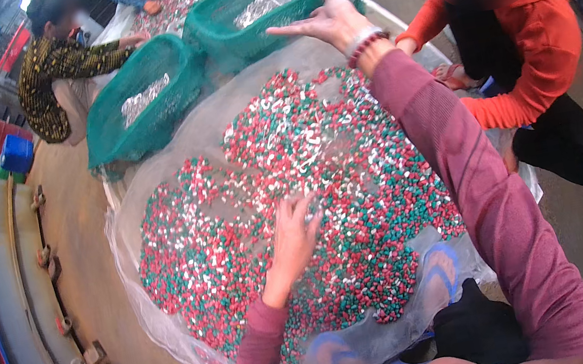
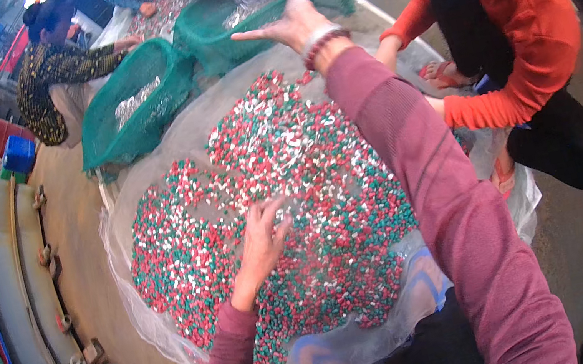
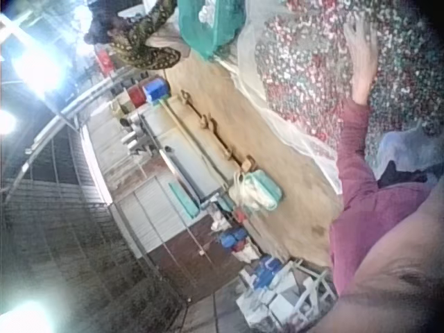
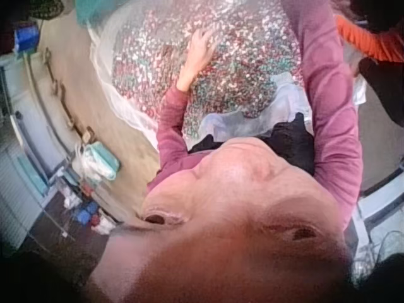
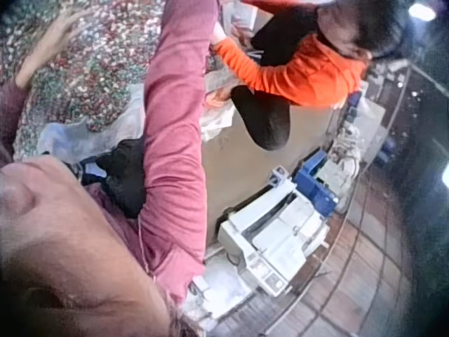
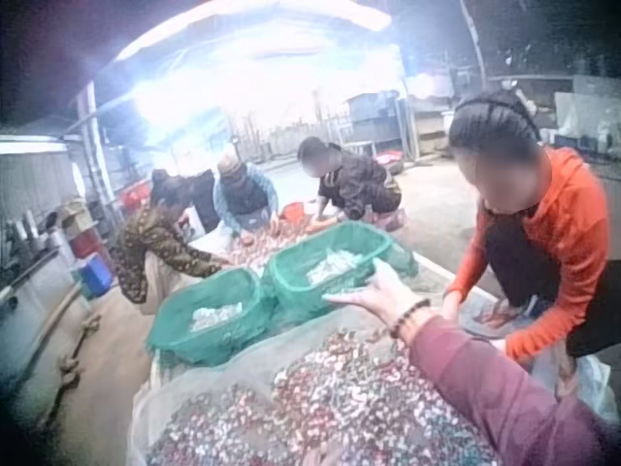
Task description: The person sits on a low stool and sorts small red, green, and white plastic bottle caps from a large pile on the floor. They pick up caps by hand and place them into nearby green baskets while other workers do the same.
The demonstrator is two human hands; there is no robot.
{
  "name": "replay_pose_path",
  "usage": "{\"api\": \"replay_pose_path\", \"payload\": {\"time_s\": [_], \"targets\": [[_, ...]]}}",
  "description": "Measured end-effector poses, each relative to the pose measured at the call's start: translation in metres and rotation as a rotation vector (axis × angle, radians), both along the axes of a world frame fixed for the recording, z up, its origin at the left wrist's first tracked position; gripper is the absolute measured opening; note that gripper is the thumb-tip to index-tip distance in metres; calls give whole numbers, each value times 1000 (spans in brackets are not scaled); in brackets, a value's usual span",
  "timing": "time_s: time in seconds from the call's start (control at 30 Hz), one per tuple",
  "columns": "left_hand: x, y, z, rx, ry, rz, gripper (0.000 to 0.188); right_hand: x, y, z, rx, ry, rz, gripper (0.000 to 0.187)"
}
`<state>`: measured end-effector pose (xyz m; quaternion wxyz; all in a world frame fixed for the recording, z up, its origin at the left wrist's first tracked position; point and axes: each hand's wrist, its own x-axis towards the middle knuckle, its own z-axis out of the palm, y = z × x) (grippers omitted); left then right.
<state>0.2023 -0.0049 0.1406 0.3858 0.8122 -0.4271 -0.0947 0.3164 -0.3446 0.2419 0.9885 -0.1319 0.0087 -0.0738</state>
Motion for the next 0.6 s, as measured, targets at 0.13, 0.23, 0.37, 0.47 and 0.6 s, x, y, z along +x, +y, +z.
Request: {"api": "replay_pose_path", "payload": {"time_s": [0.13, 0.23, 0.37, 0.47, 0.6], "targets": [[-11, 6, -3, 46, 50, -9, 44, -7, 6, -2, -257, 333, -120, 73], [-1, 11, -20, 139, 100, -41, 45, -63, 38, -41, -662, 526, -43, 68], [38, 16, -79, 23, 294, -27, 47, -163, 54, -105, -1041, 454, 207, 41], [70, 3, -118, -10, 311, 102, 52, -197, 48, -139, -1269, 424, 288, 48], [72, -52, -133, 617, -130, 84, 63, -196, 80, -190, -1997, 349, 293, 64]]}}
